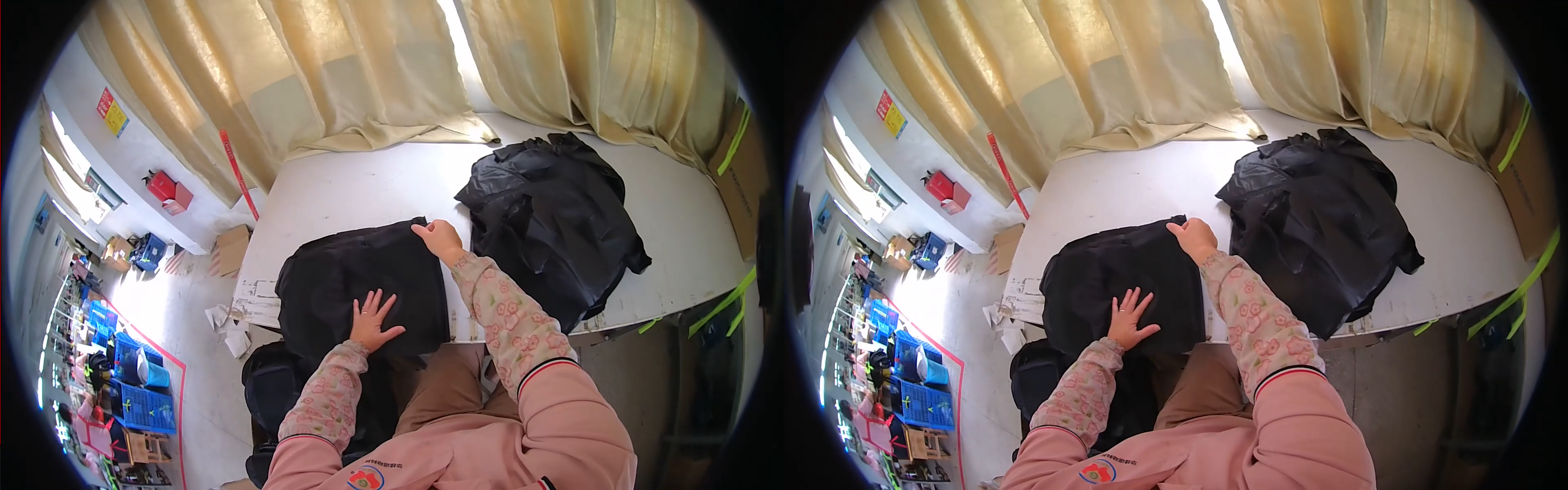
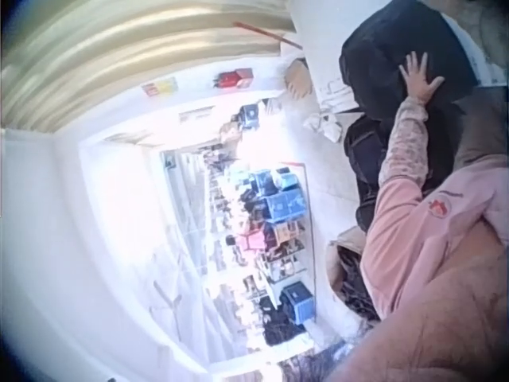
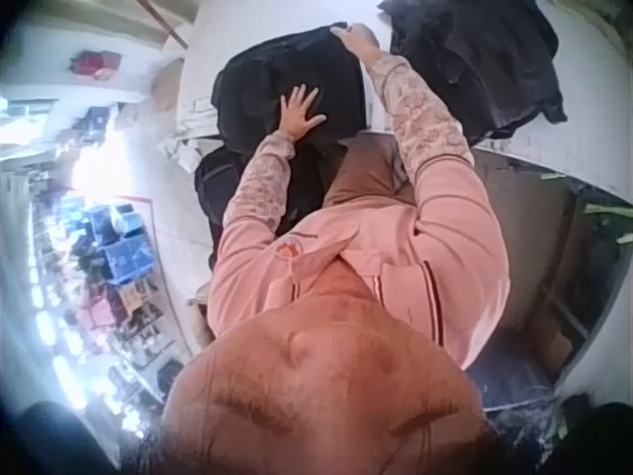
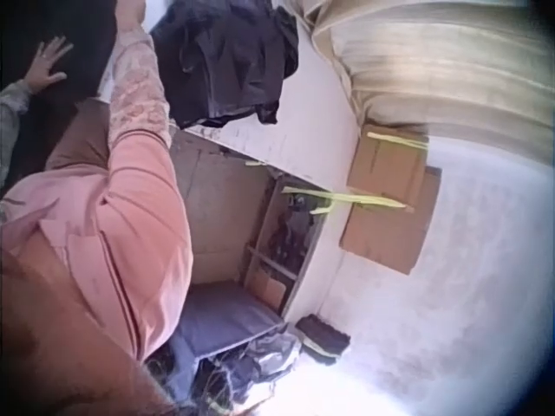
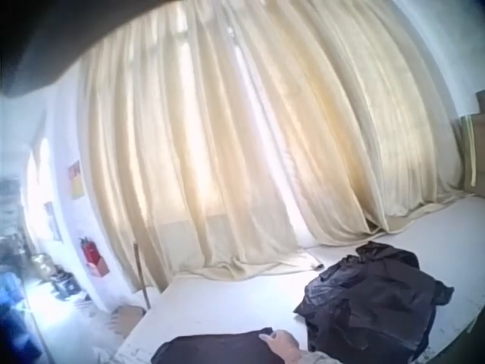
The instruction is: Sorting and inspecting black fabric components, including mesh pieces, for manufacturing.
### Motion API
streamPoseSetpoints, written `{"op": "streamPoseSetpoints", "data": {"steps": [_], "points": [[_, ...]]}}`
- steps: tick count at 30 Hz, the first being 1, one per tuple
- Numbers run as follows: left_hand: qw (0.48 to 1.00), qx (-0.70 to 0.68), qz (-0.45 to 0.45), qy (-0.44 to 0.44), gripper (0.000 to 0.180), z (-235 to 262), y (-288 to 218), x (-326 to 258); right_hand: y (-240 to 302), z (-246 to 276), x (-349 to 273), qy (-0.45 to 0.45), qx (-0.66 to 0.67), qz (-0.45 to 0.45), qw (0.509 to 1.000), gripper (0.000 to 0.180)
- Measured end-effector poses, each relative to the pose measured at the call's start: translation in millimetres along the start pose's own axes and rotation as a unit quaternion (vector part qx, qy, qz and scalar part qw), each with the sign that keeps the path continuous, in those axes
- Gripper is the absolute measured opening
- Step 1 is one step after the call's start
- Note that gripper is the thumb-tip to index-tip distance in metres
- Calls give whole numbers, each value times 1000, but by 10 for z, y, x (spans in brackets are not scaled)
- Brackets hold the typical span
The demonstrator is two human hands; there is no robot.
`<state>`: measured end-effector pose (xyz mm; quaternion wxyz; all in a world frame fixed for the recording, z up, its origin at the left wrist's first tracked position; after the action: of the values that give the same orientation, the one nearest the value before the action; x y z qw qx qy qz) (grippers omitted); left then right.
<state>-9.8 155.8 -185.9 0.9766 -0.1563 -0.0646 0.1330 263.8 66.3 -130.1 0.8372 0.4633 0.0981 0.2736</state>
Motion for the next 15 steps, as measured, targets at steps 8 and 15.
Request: {"op": "streamPoseSetpoints", "data": {"steps": [8,15], "points": [[1000,-14,9,3,83,56,-65,45,134,-196,284,-25,44,143,988,16],[1000,-7,1,-2,82,34,-14,3,344,209,-55,-91,179,161,966,17]]}}
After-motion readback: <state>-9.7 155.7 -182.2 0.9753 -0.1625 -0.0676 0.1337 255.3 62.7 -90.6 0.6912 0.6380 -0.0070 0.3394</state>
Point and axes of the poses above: each hand's wrist, its own x-axis towards the middle knuckle, its own z-axis out of the back of the hand, y = z × x, the point moved 2 cm from there along x, towards the middle knuckle, and after that the axes turned 5 degrees about z, right-handed, at the moved point
